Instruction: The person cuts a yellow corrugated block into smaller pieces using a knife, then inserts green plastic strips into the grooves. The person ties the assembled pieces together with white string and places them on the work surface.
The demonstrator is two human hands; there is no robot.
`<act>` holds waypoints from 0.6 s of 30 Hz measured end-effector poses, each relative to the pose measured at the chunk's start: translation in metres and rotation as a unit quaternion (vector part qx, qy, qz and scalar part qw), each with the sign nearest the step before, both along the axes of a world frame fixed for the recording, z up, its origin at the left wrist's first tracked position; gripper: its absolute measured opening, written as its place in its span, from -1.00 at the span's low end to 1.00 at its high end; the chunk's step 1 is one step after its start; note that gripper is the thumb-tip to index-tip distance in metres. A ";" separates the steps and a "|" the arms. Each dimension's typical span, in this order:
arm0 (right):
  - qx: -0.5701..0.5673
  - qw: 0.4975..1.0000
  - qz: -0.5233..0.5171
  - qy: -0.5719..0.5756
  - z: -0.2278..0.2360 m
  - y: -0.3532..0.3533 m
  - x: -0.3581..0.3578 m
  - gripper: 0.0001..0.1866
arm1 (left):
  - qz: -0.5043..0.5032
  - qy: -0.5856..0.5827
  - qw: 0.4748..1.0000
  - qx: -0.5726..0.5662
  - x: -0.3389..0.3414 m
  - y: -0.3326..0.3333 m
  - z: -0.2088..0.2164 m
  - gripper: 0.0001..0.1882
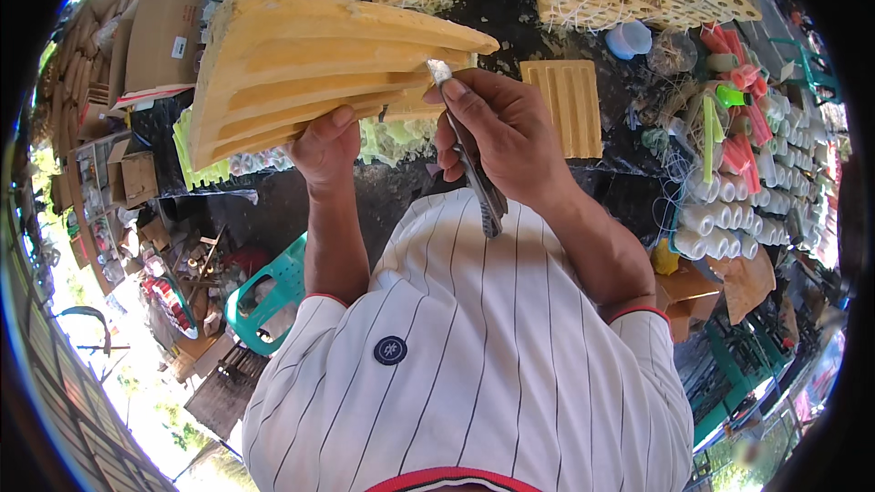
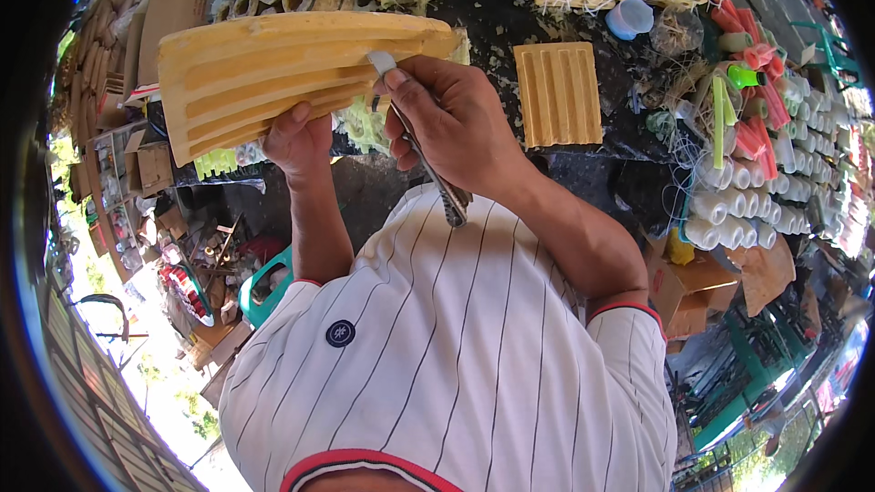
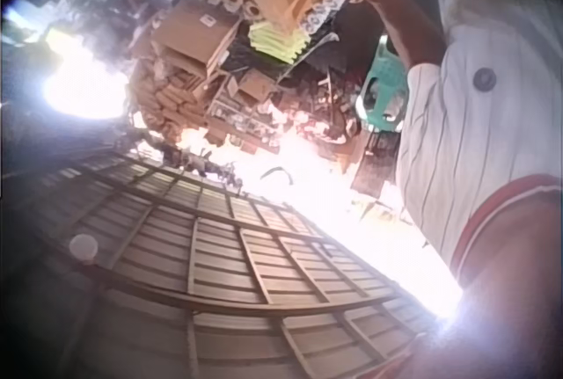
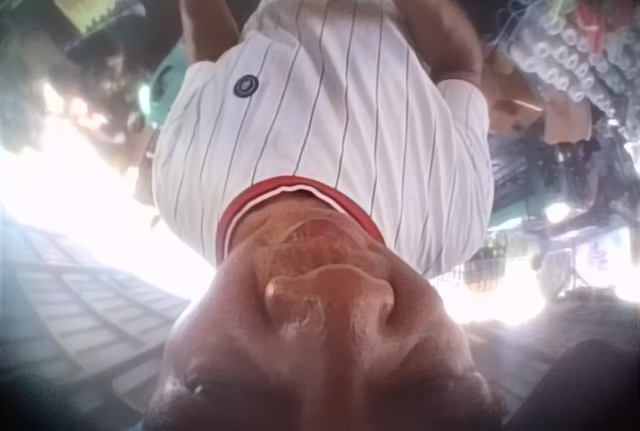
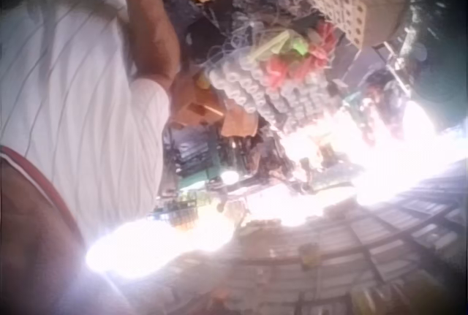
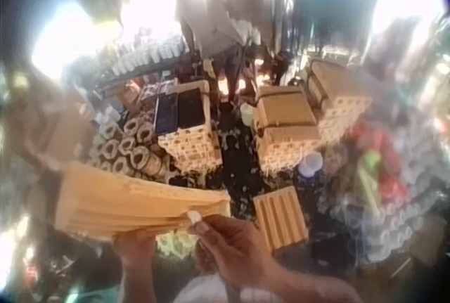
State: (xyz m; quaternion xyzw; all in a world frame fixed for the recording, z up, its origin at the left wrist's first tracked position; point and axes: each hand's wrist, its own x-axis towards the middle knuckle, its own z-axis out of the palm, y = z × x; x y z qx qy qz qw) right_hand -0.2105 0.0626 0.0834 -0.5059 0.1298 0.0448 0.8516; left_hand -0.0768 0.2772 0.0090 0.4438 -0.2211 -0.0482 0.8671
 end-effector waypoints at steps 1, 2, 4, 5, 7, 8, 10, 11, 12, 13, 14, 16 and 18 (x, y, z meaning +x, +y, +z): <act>0.011 1.000 0.000 -0.002 0.000 0.000 0.002 -0.61 | 0.004 0.007 1.000 -0.001 0.000 -0.002 0.001 -0.20; 0.022 1.000 0.000 -0.004 -0.002 0.000 0.003 -0.62 | 0.008 0.013 1.000 -0.003 -0.002 -0.005 0.003 -0.20; 0.047 0.999 -0.008 -0.002 -0.006 0.000 0.005 -0.64 | 0.011 0.019 1.000 -0.011 -0.001 -0.009 0.004 -0.21; 0.062 0.998 -0.014 0.003 -0.008 0.000 0.006 -0.64 | 0.013 0.018 1.000 -0.017 -0.001 -0.010 0.004 -0.21; 0.080 0.996 -0.022 0.014 -0.011 0.002 0.007 -0.65 | 0.014 0.011 1.000 -0.016 -0.002 -0.012 0.004 -0.23; 0.080 0.996 -0.020 0.018 -0.012 0.001 0.007 -0.66 | 0.017 0.004 1.000 -0.014 -0.003 -0.015 0.003 -0.24; 0.086 0.996 -0.016 0.020 -0.012 0.000 0.007 -0.67 | 0.038 -0.010 0.999 0.017 -0.005 -0.015 0.001 -0.27; 0.093 0.995 -0.016 0.017 -0.011 0.001 0.007 -0.68 | 0.054 -0.017 0.997 0.046 -0.006 -0.014 -0.001 -0.28; 0.101 0.995 -0.015 0.014 -0.010 0.002 0.007 -0.68 | 0.069 -0.024 0.995 0.075 -0.006 -0.014 -0.001 -0.29; 0.107 0.994 -0.013 0.015 -0.009 0.002 0.009 -0.68 | 0.060 -0.008 0.997 0.049 -0.007 -0.016 -0.001 -0.31; 0.117 0.993 -0.015 0.016 -0.009 0.004 0.008 -0.69 | 0.047 0.010 0.999 0.026 -0.009 -0.019 0.003 -0.32; 0.129 0.992 -0.012 0.010 -0.009 0.005 0.010 -0.69 | 0.023 0.002 1.000 0.017 -0.007 -0.016 0.000 -0.31; 0.137 0.991 -0.010 -0.004 -0.012 0.006 0.011 -0.69 | -0.005 -0.042 0.998 0.047 -0.001 -0.006 -0.009 -0.25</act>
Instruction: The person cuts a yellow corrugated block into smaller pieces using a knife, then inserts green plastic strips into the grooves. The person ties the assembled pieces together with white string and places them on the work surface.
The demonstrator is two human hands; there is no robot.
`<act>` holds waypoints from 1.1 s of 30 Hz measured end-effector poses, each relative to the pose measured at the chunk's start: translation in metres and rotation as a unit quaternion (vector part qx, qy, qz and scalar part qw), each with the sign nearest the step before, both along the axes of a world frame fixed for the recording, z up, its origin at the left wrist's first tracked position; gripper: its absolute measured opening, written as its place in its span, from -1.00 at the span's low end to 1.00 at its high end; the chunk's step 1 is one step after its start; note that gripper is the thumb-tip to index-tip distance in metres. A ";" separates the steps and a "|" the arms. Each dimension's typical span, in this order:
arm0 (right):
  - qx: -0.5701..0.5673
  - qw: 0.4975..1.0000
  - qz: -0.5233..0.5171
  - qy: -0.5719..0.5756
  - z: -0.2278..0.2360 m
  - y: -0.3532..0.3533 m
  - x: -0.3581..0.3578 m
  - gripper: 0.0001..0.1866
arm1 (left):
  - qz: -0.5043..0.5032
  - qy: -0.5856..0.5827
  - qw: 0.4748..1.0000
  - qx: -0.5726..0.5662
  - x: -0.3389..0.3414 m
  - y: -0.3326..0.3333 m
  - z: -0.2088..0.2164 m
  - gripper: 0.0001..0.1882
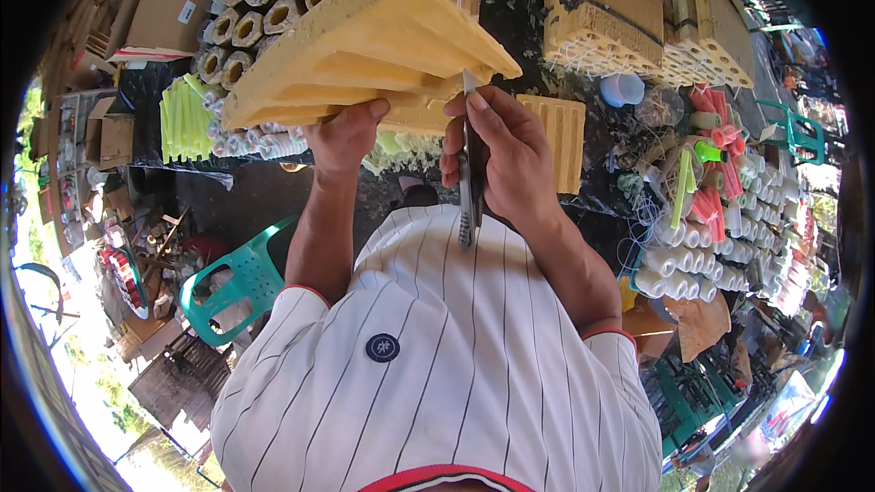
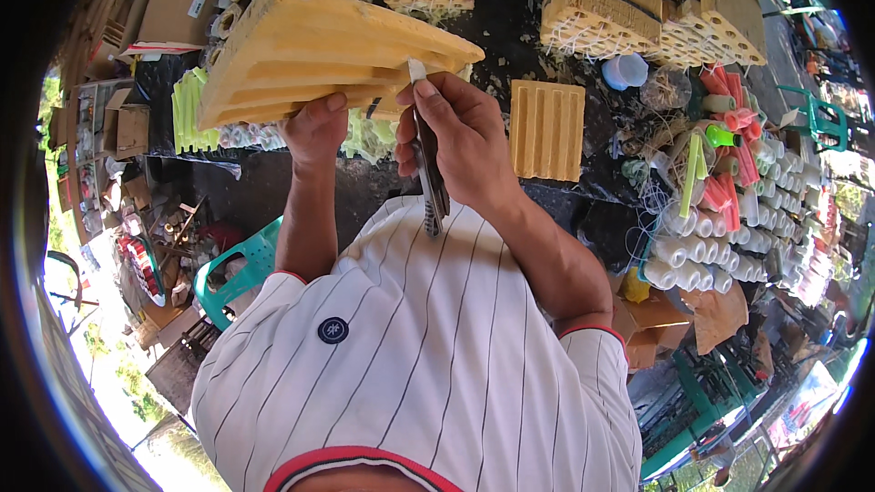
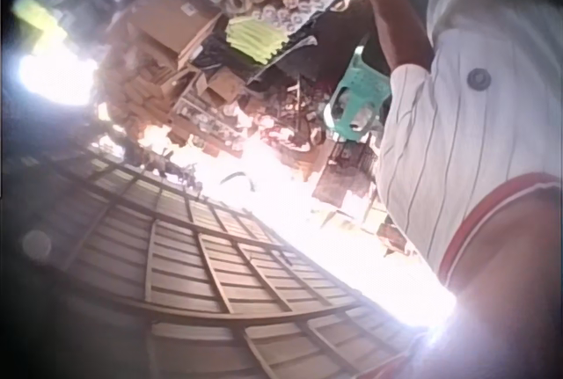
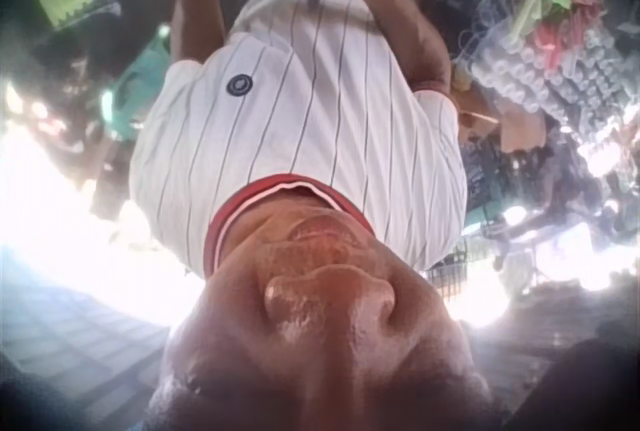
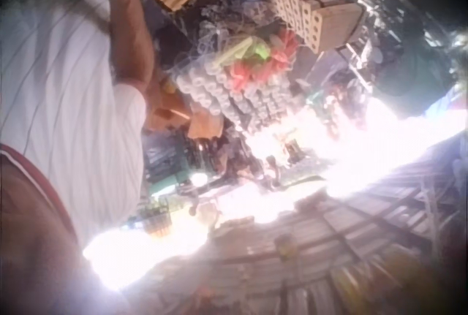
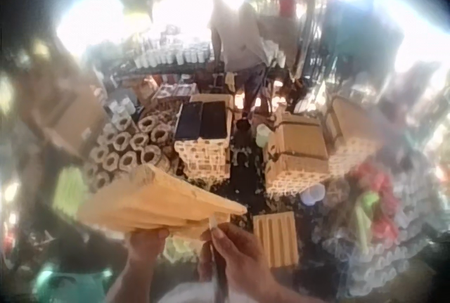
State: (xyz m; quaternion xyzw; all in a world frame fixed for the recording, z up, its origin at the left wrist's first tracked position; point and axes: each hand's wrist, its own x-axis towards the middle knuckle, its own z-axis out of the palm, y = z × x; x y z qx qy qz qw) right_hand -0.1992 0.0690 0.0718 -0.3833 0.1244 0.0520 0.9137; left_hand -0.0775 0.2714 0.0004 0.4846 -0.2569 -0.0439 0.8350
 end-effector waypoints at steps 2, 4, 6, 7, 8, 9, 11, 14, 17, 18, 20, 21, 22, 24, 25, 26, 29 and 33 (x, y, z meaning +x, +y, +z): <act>-0.028 0.999 0.005 -0.040 0.002 0.004 0.000 -0.68 | 0.028 0.046 0.998 -0.031 -0.006 -0.005 0.004 -0.34; -0.053 0.998 0.002 -0.045 0.002 0.006 -0.001 -0.67 | 0.055 0.057 0.996 -0.039 -0.010 -0.009 0.007 -0.39; -0.075 0.997 -0.012 -0.021 0.002 0.006 0.001 -0.65 | 0.077 0.029 0.996 -0.021 -0.007 -0.009 0.005 -0.39; -0.076 0.997 -0.009 -0.013 0.002 0.006 0.001 -0.66 | 0.113 -0.018 0.993 0.033 -0.006 -0.007 0.001 -0.43; -0.077 0.997 -0.008 -0.004 0.001 0.006 0.001 -0.67 | 0.147 -0.065 0.983 0.087 -0.005 -0.004 -0.005 -0.47; -0.078 0.997 -0.008 0.005 0.001 0.006 0.000 -0.67 | 0.162 -0.084 0.977 0.108 -0.005 -0.001 -0.010 -0.52; -0.071 0.997 -0.007 -0.008 0.002 0.007 0.001 -0.67 | 0.174 -0.094 0.973 0.119 -0.004 0.002 -0.015 -0.61; -0.092 0.996 -0.011 -0.004 0.006 0.007 0.003 -0.67 | 0.095 -0.016 0.995 0.037 -0.004 0.004 -0.013 -0.37; -0.120 0.993 -0.004 -0.013 0.004 0.006 0.004 -0.67 | 0.128 -0.106 0.979 0.120 -0.002 0.008 -0.019 -0.23; -0.128 0.992 0.001 -0.020 0.004 0.005 0.004 -0.67 | 0.143 -0.143 0.968 0.150 -0.001 0.010 -0.022 -0.23; -0.119 0.993 0.007 -0.017 0.004 0.005 0.004 -0.66 | 0.155 -0.188 0.953 0.179 0.002 0.012 -0.023 -0.23; -0.115 0.993 0.010 -0.016 0.004 0.005 0.004 -0.66 | 0.133 -0.153 0.969 0.143 0.001 0.010 -0.022 -0.23; -0.106 0.994 0.008 -0.024 0.002 0.006 0.005 -0.66 | 0.112 -0.116 0.981 0.105 0.001 0.009 -0.020 -0.24; -0.087 0.995 0.006 -0.040 -0.002 0.007 0.005 -0.66 | 0.030 0.053 0.997 -0.044 -0.005 -0.001 -0.003 -0.24; -0.104 0.994 0.004 -0.046 -0.003 0.007 0.005 -0.65 | 0.021 0.056 0.997 -0.049 -0.005 -0.001 -0.002 -0.26; -0.120 0.991 0.002 -0.052 -0.003 0.006 0.006 -0.64 | 0.015 0.059 0.997 -0.053 -0.005 -0.001 -0.002 -0.27; -0.165 0.984 0.009 -0.068 -0.004 0.002 0.006 -0.64 | 0.013 0.070 0.996 -0.057 -0.007 -0.001 0.000 -0.28; -0.206 0.976 0.038 -0.057 0.008 -0.005 0.007 -0.65 | -0.003 0.063 0.997 -0.040 -0.003 0.008 -0.003 -0.28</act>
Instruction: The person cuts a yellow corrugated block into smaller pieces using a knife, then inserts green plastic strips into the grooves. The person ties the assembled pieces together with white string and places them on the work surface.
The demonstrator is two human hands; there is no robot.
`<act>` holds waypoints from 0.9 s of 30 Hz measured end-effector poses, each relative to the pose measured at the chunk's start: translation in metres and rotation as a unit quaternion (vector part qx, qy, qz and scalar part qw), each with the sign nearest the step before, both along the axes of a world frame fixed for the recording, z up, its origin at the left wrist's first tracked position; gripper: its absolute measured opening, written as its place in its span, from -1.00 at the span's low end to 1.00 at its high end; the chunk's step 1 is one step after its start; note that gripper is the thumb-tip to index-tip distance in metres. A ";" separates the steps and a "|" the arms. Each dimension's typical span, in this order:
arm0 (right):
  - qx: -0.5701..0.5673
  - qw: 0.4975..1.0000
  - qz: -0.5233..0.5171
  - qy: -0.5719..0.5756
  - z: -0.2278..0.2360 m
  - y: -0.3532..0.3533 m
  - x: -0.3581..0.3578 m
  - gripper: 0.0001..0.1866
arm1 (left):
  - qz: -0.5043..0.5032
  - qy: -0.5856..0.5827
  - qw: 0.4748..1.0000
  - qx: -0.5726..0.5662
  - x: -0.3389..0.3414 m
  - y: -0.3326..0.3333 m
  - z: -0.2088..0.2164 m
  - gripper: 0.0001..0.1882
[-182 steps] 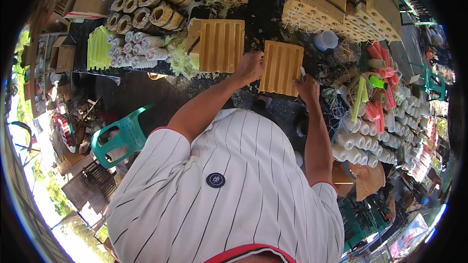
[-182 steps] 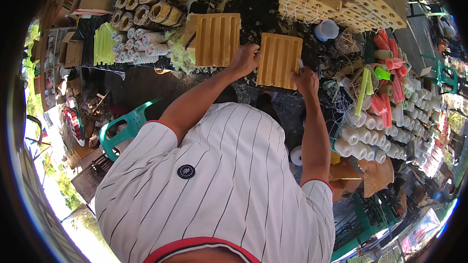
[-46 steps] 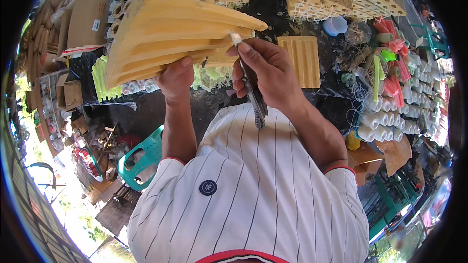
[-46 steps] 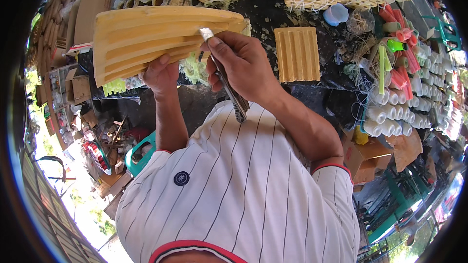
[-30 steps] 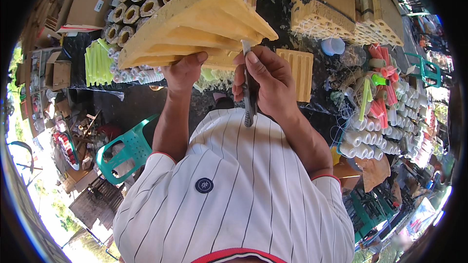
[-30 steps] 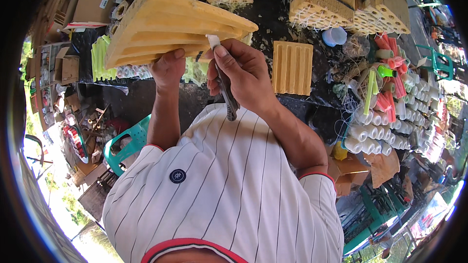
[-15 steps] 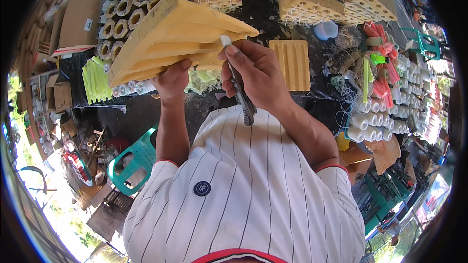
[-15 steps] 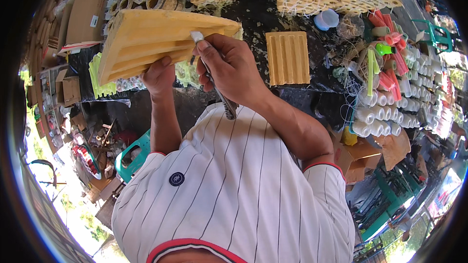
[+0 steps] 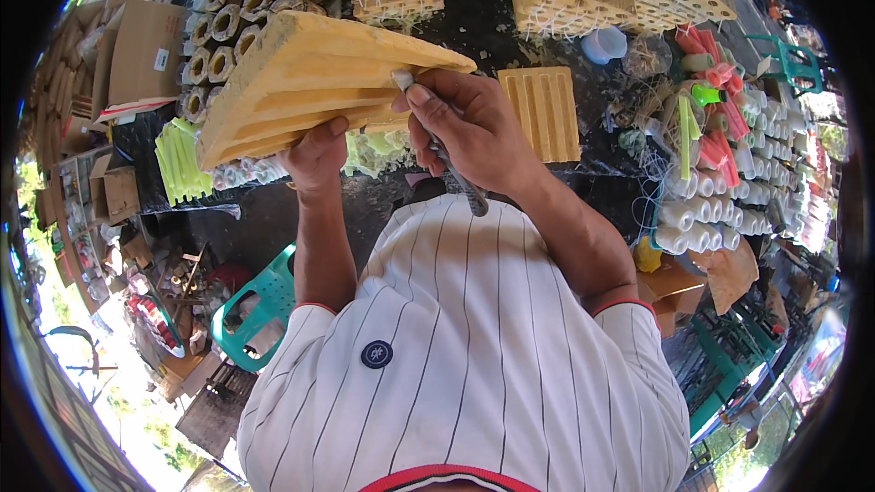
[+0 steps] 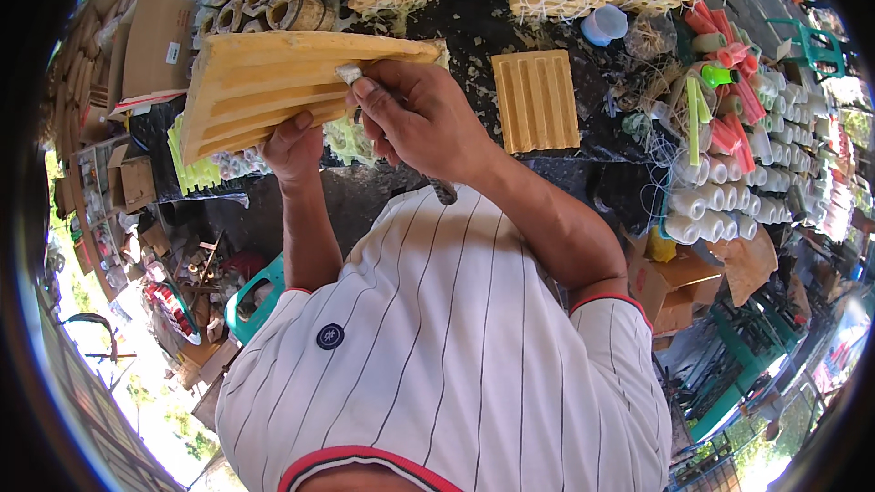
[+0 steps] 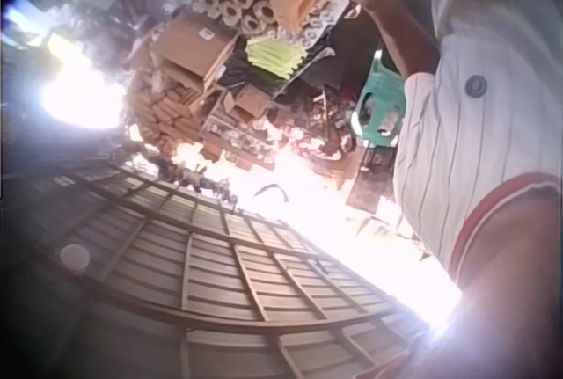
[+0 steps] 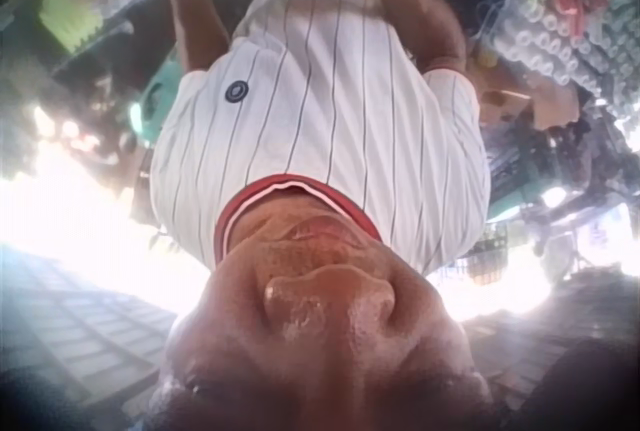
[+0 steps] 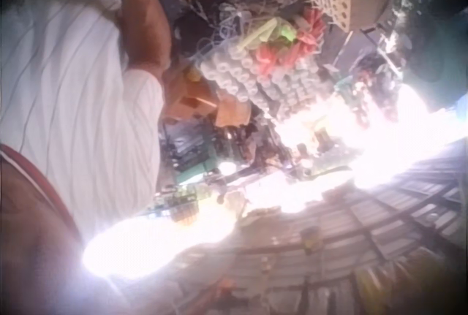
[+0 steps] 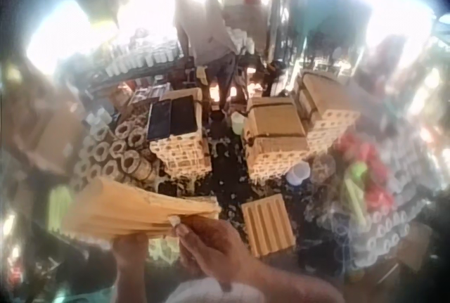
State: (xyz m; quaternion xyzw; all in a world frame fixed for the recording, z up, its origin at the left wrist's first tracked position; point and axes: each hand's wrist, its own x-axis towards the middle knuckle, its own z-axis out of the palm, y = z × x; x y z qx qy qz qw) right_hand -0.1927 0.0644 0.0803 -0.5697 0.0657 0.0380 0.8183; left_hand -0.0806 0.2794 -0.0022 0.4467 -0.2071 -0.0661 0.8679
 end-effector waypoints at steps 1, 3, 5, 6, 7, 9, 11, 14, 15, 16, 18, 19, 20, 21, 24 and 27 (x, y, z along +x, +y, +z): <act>0.005 1.000 0.002 0.002 0.000 -0.001 0.000 -0.65 | 0.002 0.004 1.000 0.003 0.000 0.001 -0.001 -0.29; 0.015 1.000 0.005 0.006 -0.002 -0.002 0.000 -0.65 | 0.005 0.010 1.000 0.009 0.001 0.002 -0.001 -0.30; 0.032 0.999 -0.002 0.007 -0.003 0.001 -0.001 -0.65 | 0.019 0.015 1.000 0.019 0.000 0.002 0.002 -0.31; 0.039 0.999 -0.006 0.008 -0.003 0.002 -0.001 -0.64 | 0.025 0.018 0.999 0.024 -0.001 0.001 0.002 -0.31; 0.049 0.999 -0.001 0.004 -0.003 0.003 -0.001 -0.65 | 0.024 0.013 0.999 0.029 -0.001 0.001 0.002 -0.31; 0.068 0.998 0.012 -0.004 0.000 0.003 0.000 -0.65 | 0.022 0.002 0.999 0.041 0.002 0.002 0.001 -0.31; 0.084 0.996 0.008 -0.003 -0.001 0.004 0.001 -0.64 | 0.066 -0.026 0.993 0.100 0.002 0.005 -0.003 -0.32; 0.051 0.998 -0.025 -0.003 -0.005 0.006 -0.004 -0.67 | 0.068 -0.010 0.994 0.081 -0.001 0.001 0.000 -0.34; 0.030 0.999 -0.039 -0.003 -0.006 0.006 -0.007 -0.69 | 0.060 0.005 0.997 0.057 -0.003 -0.001 0.002 -0.35; -0.107 0.990 -0.075 -0.054 -0.007 0.006 -0.008 -0.73 | 0.064 -0.011 0.996 0.063 -0.002 0.000 0.001 -0.36; -0.367 0.907 -0.140 -0.155 -0.009 0.007 -0.009 -0.81 | 0.072 -0.043 0.993 0.077 0.002 0.001 0.000 -0.36; -0.435 0.860 -0.168 -0.207 -0.011 0.008 -0.010 -0.82 | 0.074 -0.044 0.994 0.069 0.000 0.001 0.000 -0.35; -0.499 0.804 -0.196 -0.258 -0.015 0.009 -0.010 -0.79 | 0.074 -0.046 0.994 0.061 -0.002 -0.005 0.005 -0.34; -0.558 0.739 -0.223 -0.306 -0.016 0.010 -0.010 -0.73 | 0.074 -0.048 0.995 0.053 -0.004 -0.009 0.009 -0.32; -0.610 0.697 -0.225 -0.303 -0.017 0.011 -0.011 -0.62 | 0.060 -0.010 0.998 0.022 -0.010 -0.013 0.016 -0.27; -0.627 0.675 -0.226 -0.316 -0.016 0.011 -0.010 -0.59 | 0.056 -0.004 0.998 0.012 -0.012 -0.017 0.020 -0.24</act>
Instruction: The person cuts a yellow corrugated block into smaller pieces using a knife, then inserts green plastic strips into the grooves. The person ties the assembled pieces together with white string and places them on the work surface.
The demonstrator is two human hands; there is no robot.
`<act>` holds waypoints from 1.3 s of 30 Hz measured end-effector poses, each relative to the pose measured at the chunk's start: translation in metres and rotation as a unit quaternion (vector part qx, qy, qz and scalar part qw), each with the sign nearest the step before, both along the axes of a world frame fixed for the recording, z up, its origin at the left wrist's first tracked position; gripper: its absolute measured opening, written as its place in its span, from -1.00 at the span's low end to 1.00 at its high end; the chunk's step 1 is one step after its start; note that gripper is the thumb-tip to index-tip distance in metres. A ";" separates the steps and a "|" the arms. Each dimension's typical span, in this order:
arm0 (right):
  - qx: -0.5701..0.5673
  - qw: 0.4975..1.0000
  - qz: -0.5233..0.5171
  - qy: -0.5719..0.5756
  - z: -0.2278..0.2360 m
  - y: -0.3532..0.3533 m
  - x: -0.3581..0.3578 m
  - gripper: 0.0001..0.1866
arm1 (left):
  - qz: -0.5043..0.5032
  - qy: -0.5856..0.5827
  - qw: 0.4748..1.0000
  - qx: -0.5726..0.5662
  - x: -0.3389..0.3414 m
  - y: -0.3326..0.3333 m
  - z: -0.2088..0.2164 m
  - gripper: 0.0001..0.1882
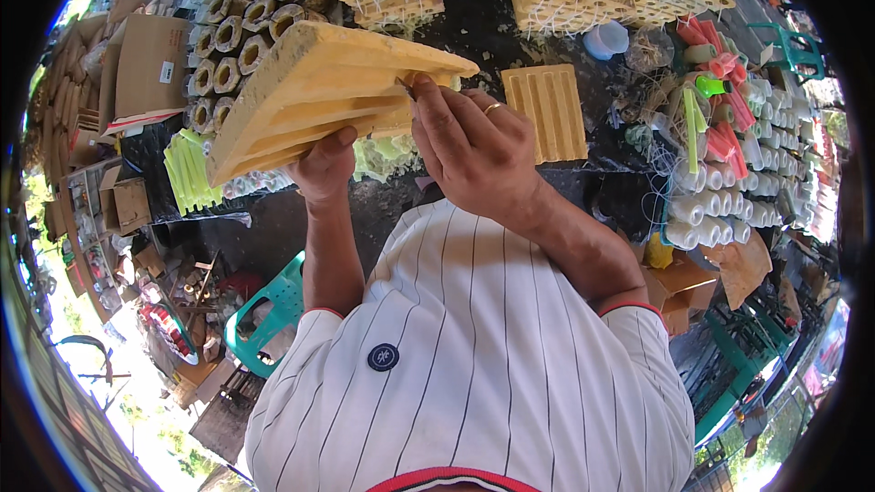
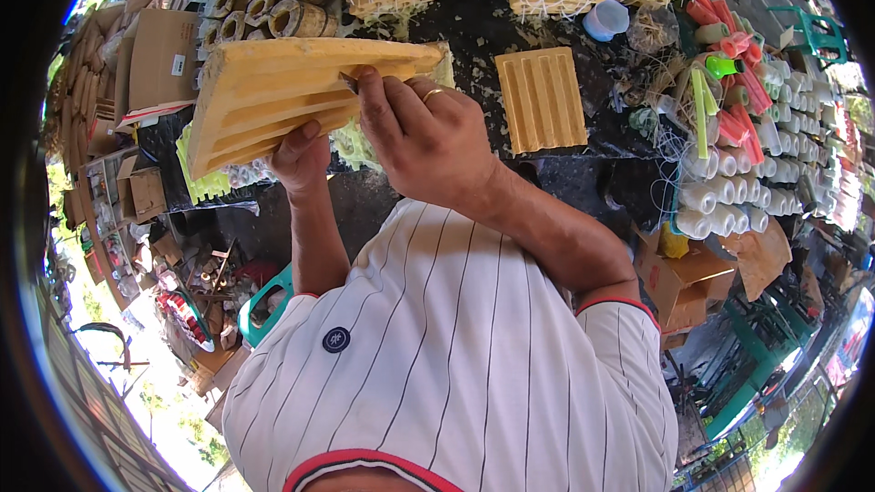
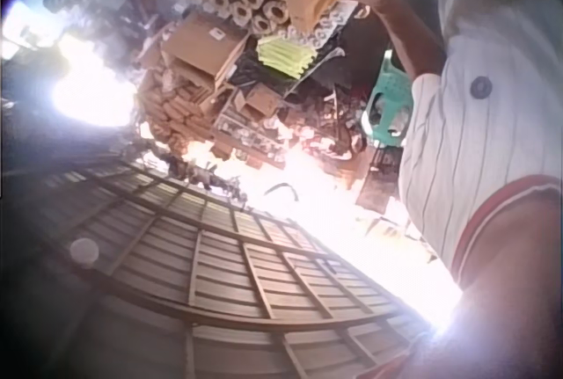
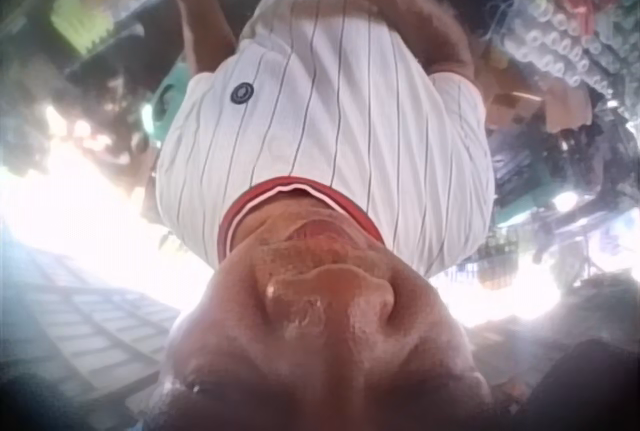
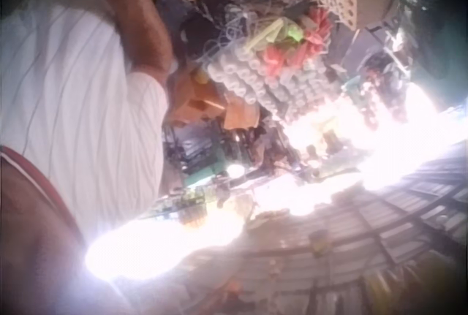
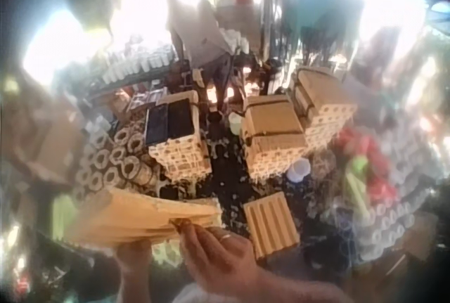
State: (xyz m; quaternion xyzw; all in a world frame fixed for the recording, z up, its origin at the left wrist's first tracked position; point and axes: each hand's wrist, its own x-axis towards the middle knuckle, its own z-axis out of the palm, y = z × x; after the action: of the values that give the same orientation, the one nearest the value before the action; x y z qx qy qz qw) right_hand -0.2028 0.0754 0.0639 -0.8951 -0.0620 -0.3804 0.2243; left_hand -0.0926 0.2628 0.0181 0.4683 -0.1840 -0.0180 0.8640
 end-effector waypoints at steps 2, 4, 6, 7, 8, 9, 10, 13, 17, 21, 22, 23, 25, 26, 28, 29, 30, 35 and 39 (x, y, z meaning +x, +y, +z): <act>0.001 1.000 0.008 -0.006 0.001 -0.001 0.000 -0.58 | -0.011 -0.007 1.000 0.002 0.003 0.003 -0.004 -0.24; 0.001 1.000 0.013 -0.009 0.002 -0.001 0.001 -0.58 | -0.012 -0.009 1.000 0.002 0.003 0.005 -0.006 -0.23; -0.001 1.000 0.013 -0.010 0.003 -0.001 0.001 -0.59 | -0.007 -0.005 1.000 0.000 0.001 0.003 -0.006 -0.23; 0.001 1.000 0.012 -0.010 0.002 0.000 0.002 -0.59 | -0.001 -0.006 1.000 0.003 0.000 0.003 -0.006 -0.24; 0.003 1.000 0.010 -0.009 0.001 0.001 0.003 -0.59 | 0.004 -0.006 1.000 0.006 0.000 0.003 -0.006 -0.24; 0.005 1.000 0.007 -0.009 0.001 0.002 0.004 -0.59 | 0.009 -0.007 1.000 0.008 -0.001 0.002 -0.007 -0.25; -0.001 1.000 0.001 -0.006 0.001 0.003 0.005 -0.60 | 0.025 -0.018 0.999 0.033 -0.003 0.001 -0.006 -0.26; -0.008 1.000 -0.017 -0.006 0.001 0.005 0.010 -0.57 | 0.068 -0.046 0.992 0.092 -0.010 -0.004 -0.002 -0.29; 0.003 1.000 -0.028 -0.013 -0.006 0.009 0.020 -0.50 | 0.076 -0.029 0.992 0.096 -0.017 -0.007 -0.002 -0.19; 0.025 0.997 -0.051 0.046 -0.001 0.010 0.020 -0.52 | 0.087 -0.029 0.992 0.083 -0.017 -0.011 -0.007 -0.15; 0.017 0.998 -0.047 0.042 0.002 0.009 0.018 -0.57 | 0.086 -0.024 0.992 0.089 -0.016 -0.010 -0.007 -0.16; 0.011 0.998 -0.041 0.040 0.007 0.008 0.016 -0.62 | 0.087 -0.018 0.992 0.095 -0.015 -0.008 -0.007 -0.16; 0.003 0.999 -0.030 0.029 0.008 0.007 0.015 -0.67 | 0.082 -0.003 0.992 0.093 -0.014 -0.007 -0.007 -0.18; 0.001 0.999 -0.026 0.020 0.006 0.008 0.015 -0.68 | 0.076 0.006 0.993 0.086 -0.014 -0.006 -0.006 -0.20; 0.063 0.998 0.004 0.010 0.000 0.006 0.014 -0.69 | 0.071 0.019 0.994 0.077 -0.016 -0.007 -0.002 -0.23; 0.125 0.992 0.035 0.008 -0.005 0.000 0.014 -0.69 | 0.076 0.022 0.994 0.073 -0.016 -0.009 0.001 -0.24; 0.185 0.980 0.067 0.008 -0.008 -0.004 0.015 -0.68 | 0.082 0.026 0.994 0.070 -0.016 -0.010 0.004 -0.26; 0.633 0.688 0.105 0.340 -0.042 -0.039 0.001 -0.57 | 0.150 -0.011 0.969 0.197 -0.015 -0.006 0.014 -0.30; 0.282 0.879 0.043 0.382 -0.019 -0.036 0.002 -0.51 | 0.124 0.080 0.985 0.092 -0.017 -0.012 0.026 -0.35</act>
State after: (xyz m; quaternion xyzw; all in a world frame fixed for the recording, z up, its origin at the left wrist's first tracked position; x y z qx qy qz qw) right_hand -0.2007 0.0391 0.0450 -0.8660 0.1005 -0.0009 0.4898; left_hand -0.1098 0.2506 0.0443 0.5619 -0.0522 0.0353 0.8248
